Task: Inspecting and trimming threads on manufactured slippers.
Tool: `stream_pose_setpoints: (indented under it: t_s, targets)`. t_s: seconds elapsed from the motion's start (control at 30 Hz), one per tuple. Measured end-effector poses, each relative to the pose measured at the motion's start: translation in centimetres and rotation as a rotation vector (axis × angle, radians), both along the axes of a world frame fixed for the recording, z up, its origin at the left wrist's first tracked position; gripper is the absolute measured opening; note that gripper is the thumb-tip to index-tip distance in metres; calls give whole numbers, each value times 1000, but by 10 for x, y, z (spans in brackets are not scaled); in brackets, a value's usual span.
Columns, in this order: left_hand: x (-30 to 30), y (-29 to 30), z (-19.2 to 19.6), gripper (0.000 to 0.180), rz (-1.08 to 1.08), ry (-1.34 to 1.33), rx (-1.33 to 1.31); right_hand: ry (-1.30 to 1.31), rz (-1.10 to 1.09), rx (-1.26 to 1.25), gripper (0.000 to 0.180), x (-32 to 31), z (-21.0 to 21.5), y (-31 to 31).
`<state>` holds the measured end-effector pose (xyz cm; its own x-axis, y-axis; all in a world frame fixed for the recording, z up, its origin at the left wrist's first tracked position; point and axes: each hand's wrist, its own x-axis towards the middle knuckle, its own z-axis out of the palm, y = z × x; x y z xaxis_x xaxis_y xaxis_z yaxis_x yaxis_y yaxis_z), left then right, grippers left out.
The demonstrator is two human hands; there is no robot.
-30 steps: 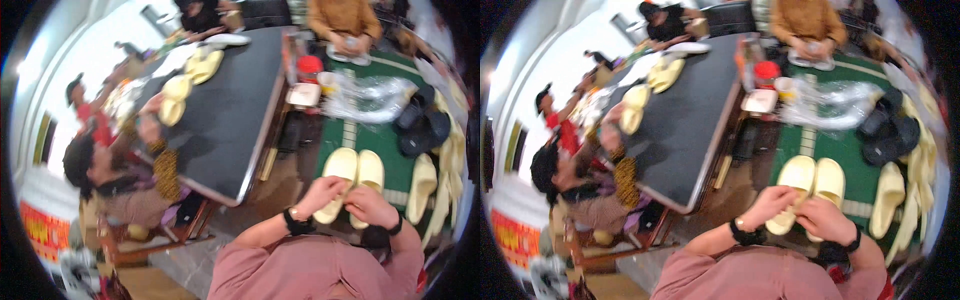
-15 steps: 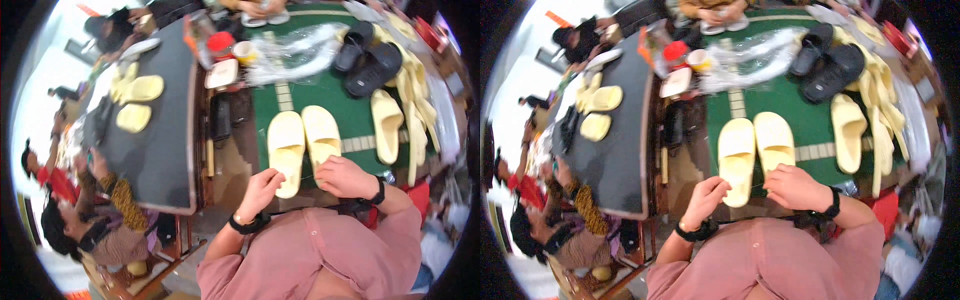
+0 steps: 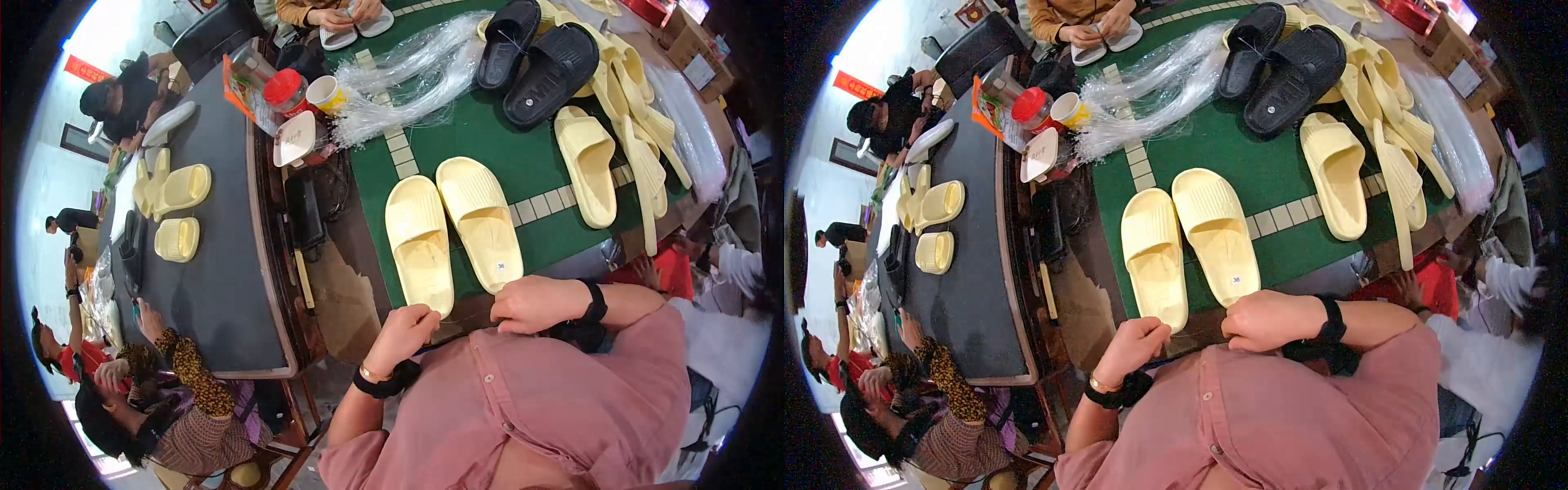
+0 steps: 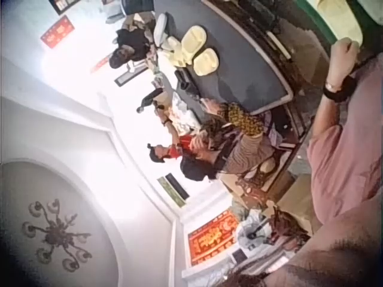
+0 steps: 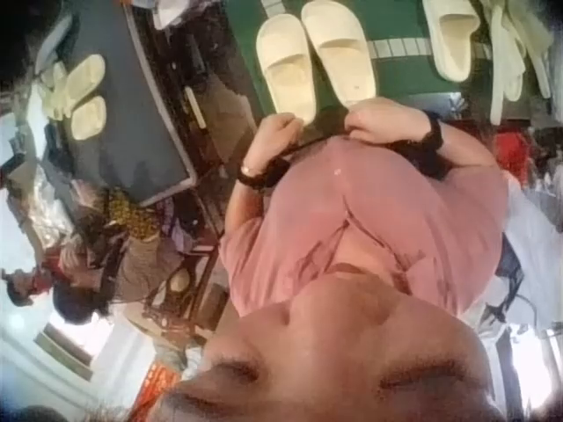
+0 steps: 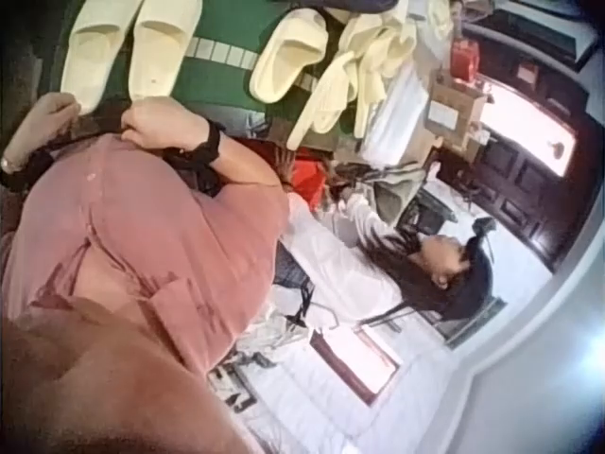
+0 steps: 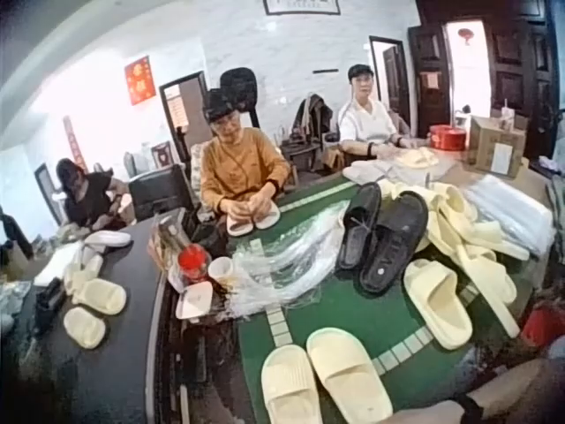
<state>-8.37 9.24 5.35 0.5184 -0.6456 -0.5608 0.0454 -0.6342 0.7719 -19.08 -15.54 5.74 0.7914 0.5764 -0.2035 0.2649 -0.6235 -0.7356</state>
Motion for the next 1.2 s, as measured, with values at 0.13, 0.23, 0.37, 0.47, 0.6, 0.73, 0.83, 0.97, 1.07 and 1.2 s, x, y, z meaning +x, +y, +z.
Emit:
stream_pose_setpoints:
  t_s: [0.13,0.23,0.37,0.47,0.6,0.73,0.83,0.97,1.07,1.2]
  targets:
    - [6,-3,2,31,-23,-22,15,24,-2,10,23,7,1,-1]
    - [15,-7,0,30,31,-38,78,-70,-48,-22,24,16,2,-3]
    - [33,-18,-13,32,155,-205,-39,-304,-179,-157,19,31,0,-3]
    - [38,-29,-23,34,234,-393,-75,-466,-314,-249,20,45,-8,-1]
    - [37,-34,-29,30,236,-501,-113,-537,-383,-224,22,52,-20,-3]
    - [42,-32,-23,25,352,-556,-191,-566,-379,-158,21,51,-21,-6]
    - [57,-29,-15,23,471,-500,-196,-548,-404,-106,17,49,-11,-10]
    - [87,-28,-10,24,481,-477,-146,-380,-549,-19,14,51,1,-21]
    - [109,-35,-19,26,445,-503,-111,-366,-774,29,16,59,-1,-39]
    - [135,-45,-36,30,307,-612,-55,-286,-974,11,36,90,-17,-74]
